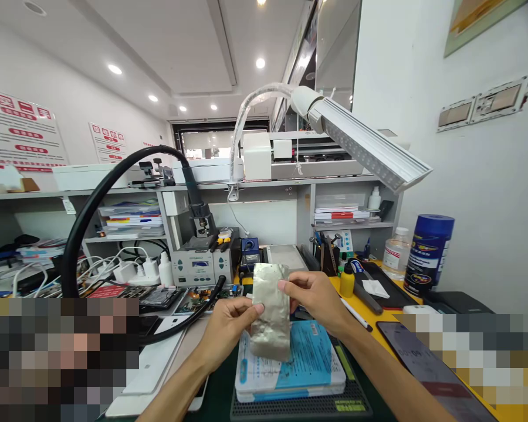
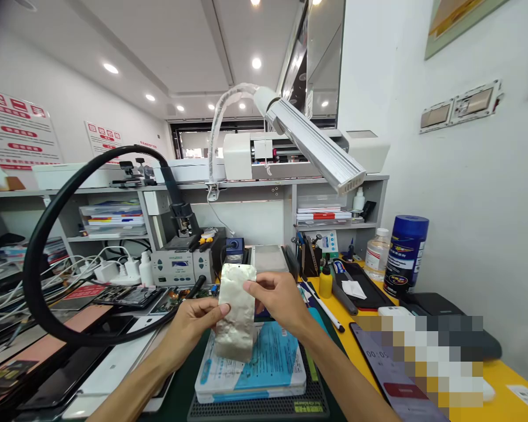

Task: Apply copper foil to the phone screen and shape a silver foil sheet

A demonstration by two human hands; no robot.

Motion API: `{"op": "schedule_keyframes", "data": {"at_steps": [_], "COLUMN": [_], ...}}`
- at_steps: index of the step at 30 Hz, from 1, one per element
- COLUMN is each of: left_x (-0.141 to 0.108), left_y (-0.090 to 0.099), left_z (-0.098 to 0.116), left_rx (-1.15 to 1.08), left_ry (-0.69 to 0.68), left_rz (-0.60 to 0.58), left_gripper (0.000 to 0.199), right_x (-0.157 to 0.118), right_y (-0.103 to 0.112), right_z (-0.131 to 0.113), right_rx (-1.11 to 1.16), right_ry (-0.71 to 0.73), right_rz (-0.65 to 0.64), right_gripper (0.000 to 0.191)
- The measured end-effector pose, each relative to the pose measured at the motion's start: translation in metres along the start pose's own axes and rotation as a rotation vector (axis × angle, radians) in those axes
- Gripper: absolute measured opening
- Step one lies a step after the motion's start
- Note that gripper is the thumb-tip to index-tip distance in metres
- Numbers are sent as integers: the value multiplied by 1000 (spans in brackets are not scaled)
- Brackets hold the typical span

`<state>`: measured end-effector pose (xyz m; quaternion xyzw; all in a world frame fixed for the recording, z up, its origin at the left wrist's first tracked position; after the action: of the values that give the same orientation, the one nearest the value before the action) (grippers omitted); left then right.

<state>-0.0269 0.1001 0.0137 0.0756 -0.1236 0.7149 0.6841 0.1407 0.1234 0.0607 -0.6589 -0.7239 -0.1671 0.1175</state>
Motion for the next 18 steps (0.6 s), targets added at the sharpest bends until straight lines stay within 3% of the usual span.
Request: {"op": "schedule_keyframes", "data": {"at_steps": [4, 8, 18], "left_x": [-1, -1, -2], "left_y": [0, 5, 11], "left_z": [6, 16, 20], "left_rx": [-11, -54, -157], "left_ry": [-36, -99, -125], "left_rz": [-4, 101, 167], "left_gripper": [26, 23, 25], "right_x": [-4, -13, -17], "right_y": [-5, -15, -15], "right_z": [1, -5, -15], "right_rx": [-17, -50, -181], "right_ry": [-7, 14, 118], "right_rz": [-76, -186, -212], "right_gripper": [34, 34, 39]}}
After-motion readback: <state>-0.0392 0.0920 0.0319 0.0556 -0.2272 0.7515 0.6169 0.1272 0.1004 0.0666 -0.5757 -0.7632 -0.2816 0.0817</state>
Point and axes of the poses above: each hand's wrist, its own x-axis towards the middle knuckle, its own y-axis out of the back of the hand, z = x × y, the point moved 7 cm from there along x, towards the middle knuckle, and after that the axes turned 13 degrees about z, right-handed, at the moved point
